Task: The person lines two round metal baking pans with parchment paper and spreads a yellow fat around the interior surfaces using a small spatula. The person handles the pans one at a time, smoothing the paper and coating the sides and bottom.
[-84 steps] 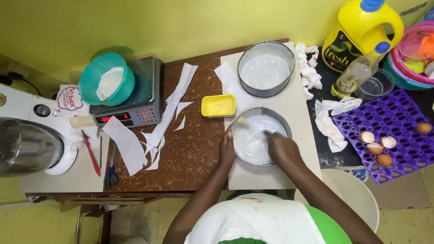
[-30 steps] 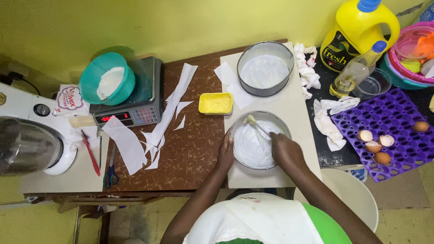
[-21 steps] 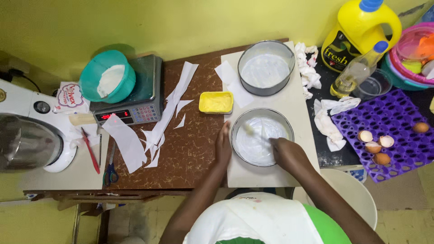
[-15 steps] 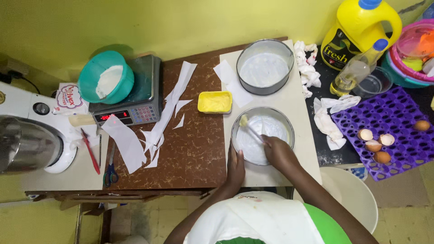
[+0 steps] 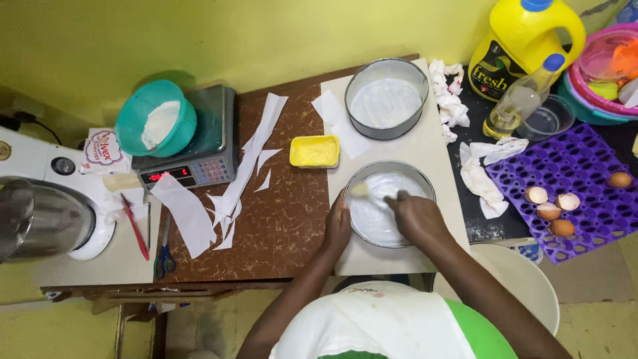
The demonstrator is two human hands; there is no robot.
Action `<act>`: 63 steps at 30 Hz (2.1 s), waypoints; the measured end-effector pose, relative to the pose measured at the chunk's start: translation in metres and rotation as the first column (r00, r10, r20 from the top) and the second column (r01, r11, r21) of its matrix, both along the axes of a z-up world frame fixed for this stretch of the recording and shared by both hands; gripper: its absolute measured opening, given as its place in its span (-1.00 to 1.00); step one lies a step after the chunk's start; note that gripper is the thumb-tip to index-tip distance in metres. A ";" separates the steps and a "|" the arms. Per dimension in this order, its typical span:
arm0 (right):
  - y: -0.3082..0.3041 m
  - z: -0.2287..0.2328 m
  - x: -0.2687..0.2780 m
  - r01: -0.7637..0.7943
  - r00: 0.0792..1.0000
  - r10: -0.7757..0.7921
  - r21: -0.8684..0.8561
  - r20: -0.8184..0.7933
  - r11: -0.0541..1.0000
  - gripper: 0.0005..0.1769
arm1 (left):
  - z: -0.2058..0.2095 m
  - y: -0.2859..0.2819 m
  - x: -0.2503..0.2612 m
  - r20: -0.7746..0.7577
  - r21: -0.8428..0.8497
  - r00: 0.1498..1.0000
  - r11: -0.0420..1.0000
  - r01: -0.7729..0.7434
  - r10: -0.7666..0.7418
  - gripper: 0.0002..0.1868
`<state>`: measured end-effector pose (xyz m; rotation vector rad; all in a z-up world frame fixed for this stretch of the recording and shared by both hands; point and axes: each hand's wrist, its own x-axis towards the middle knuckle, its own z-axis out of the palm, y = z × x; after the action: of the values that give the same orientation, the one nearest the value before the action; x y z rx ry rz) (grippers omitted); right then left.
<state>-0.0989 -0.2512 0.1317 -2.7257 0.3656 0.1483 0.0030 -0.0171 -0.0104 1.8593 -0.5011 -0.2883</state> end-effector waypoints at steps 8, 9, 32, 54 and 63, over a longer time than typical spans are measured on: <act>-0.035 -0.030 -0.012 -0.003 0.992 0.016 0.099 -0.126 0.995 -0.52 | 0.043 -0.006 0.005 -0.119 -0.163 0.988 0.980 -0.117 0.099 -0.44; -0.033 -0.029 -0.016 -0.006 0.992 0.018 0.098 -0.122 0.995 -0.52 | 0.045 -0.005 -0.010 -0.115 -0.165 0.988 0.979 -0.119 0.101 -0.44; 0.009 -0.038 -0.006 -0.130 0.990 0.134 -0.081 0.042 0.988 -0.44 | 0.018 -0.002 0.017 -0.054 0.002 0.997 0.998 0.058 -0.058 -0.42; 0.022 -0.070 0.219 -0.276 0.958 0.284 0.417 0.046 0.866 -0.60 | 0.075 0.031 -0.035 -0.004 0.057 1.000 0.998 0.011 -0.011 -0.35; 0.011 -0.117 0.265 -0.198 0.979 0.185 -0.163 -0.088 0.967 -0.67 | 0.055 0.050 0.009 -0.121 -0.058 0.989 0.994 -0.093 0.086 -0.45</act>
<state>0.1662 -0.2397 0.0146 -2.9292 0.1384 0.2807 0.0122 0.0331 0.0449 1.7855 -0.3406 -0.3167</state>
